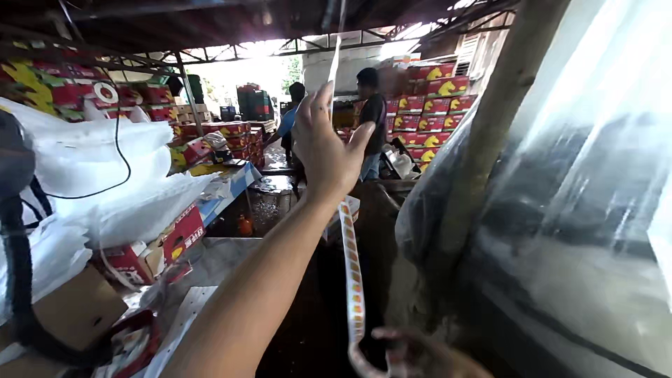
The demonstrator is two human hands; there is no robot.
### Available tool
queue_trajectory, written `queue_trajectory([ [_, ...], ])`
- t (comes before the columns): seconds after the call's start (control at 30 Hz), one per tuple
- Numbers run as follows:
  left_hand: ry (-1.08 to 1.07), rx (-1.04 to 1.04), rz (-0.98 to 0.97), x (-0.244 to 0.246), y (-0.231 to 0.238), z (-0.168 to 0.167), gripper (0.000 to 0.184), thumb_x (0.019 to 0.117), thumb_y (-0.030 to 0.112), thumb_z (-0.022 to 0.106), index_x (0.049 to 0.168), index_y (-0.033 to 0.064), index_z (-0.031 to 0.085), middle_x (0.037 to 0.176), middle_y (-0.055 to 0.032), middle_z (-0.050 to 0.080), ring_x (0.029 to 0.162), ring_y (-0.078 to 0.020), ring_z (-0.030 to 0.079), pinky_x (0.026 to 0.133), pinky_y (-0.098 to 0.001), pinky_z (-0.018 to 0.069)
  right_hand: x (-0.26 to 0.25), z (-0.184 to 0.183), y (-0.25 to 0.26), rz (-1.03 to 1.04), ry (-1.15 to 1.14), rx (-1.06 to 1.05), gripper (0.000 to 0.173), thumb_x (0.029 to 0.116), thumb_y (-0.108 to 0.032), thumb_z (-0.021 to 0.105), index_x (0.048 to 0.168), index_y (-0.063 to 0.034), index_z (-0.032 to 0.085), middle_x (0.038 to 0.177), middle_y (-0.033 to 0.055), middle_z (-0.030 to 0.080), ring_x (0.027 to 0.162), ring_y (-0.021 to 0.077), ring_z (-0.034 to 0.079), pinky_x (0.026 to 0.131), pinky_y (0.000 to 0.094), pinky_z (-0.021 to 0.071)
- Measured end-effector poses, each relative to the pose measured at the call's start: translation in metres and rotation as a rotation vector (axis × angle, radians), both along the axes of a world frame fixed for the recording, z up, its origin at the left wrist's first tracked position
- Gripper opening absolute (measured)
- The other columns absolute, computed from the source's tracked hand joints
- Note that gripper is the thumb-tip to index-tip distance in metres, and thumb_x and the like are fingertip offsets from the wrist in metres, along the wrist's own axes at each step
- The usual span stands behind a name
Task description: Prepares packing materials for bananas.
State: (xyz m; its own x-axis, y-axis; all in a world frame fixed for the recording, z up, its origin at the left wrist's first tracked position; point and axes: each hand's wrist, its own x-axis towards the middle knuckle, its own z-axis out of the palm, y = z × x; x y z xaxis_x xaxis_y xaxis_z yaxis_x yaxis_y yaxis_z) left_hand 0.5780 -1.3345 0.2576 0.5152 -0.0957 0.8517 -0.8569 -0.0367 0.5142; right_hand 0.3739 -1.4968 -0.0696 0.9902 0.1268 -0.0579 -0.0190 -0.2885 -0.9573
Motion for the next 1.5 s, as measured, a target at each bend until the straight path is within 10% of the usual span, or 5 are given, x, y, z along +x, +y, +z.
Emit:
queue_trajectory([
  [0.23, 0.58, 0.152, -0.416, 0.03, -0.04, 0.046, 0.111, 0.0932, 0.019, 0.076, 0.164, 0.0178, -0.01, 0.149, -0.0299, 0.045, 0.112, -0.0364, 0.066, 0.089, -0.0486, 0.0571, 0.084, 0.276, -0.04, -0.607, -0.779, -0.137, 0.02, 0.1017, -0.011, 0.057, 0.113, -0.0034, 0.071, 0.102, 0.0002, 0.073, 0.085, 0.005, 0.069, 0.078, 0.0251, 0.0592],
  [0.57, 0.18, 0.545, -0.332, 0.027, -0.019, 0.057, 0.065, 0.098, 0.006, 0.066, 0.156, 0.0031, 0.036, 0.139, -0.024, 0.058, 0.125, -0.0342, 0.059, 0.104, -0.0513, 0.049, 0.176, 0.435, -0.034, -0.946, -0.87, -0.327, 0.065, 0.1071, -0.051, 0.043, 0.149, -0.0014, 0.046, 0.144, 0.026, 0.051, 0.13, 0.0362, 0.052, 0.107, 0.0556, 0.0408],
  [0.83, 0.136, 0.7, -0.138, 0.033, 0.033, 0.103, 0.035, 0.1034, -0.003, 0.044, 0.137, -0.0053, 0.057, 0.133, -0.0228, 0.061, 0.124, -0.0295, 0.059, 0.105, -0.0452, 0.0466, 0.258, 0.445, 0.046, -0.722, -0.757, -0.315, 0.04, 0.0986, -0.035, 0.067, 0.123, -0.003, 0.068, 0.117, 0.0178, 0.067, 0.103, 0.0267, 0.064, 0.09, 0.0498, 0.0489],
  [1.13, -0.02, 0.773, 0.228, 0.046, 0.068, 0.116, 0.024, 0.0991, 0.006, 0.054, 0.116, 0.0111, 0.07, 0.114, -0.0086, 0.07, 0.112, -0.0247, 0.063, 0.095, -0.0566, 0.0454, 0.287, 0.412, 0.013, -1.041, -0.548, -0.68, 0.057, 0.0943, -0.044, 0.068, 0.122, 0.0058, 0.065, 0.131, 0.0344, 0.059, 0.133, 0.0544, 0.046, 0.106, 0.0792, 0.0228],
  [1.5, -0.598, 1.112, 0.519, 0.048, 0.035, 0.107, 0.041, 0.1051, 0.007, 0.048, 0.141, 0.018, 0.063, 0.161, 0.0036, 0.043, 0.152, -0.0299, 0.032, 0.114, -0.0564, 0.0308, 0.267, 0.375, 0.045, -0.863, -0.875, -0.596, 0.035, 0.0977, -0.029, 0.066, 0.108, 0.0033, 0.073, 0.11, 0.0289, 0.069, 0.116, 0.0496, 0.059, 0.103, 0.0723, 0.0295],
])
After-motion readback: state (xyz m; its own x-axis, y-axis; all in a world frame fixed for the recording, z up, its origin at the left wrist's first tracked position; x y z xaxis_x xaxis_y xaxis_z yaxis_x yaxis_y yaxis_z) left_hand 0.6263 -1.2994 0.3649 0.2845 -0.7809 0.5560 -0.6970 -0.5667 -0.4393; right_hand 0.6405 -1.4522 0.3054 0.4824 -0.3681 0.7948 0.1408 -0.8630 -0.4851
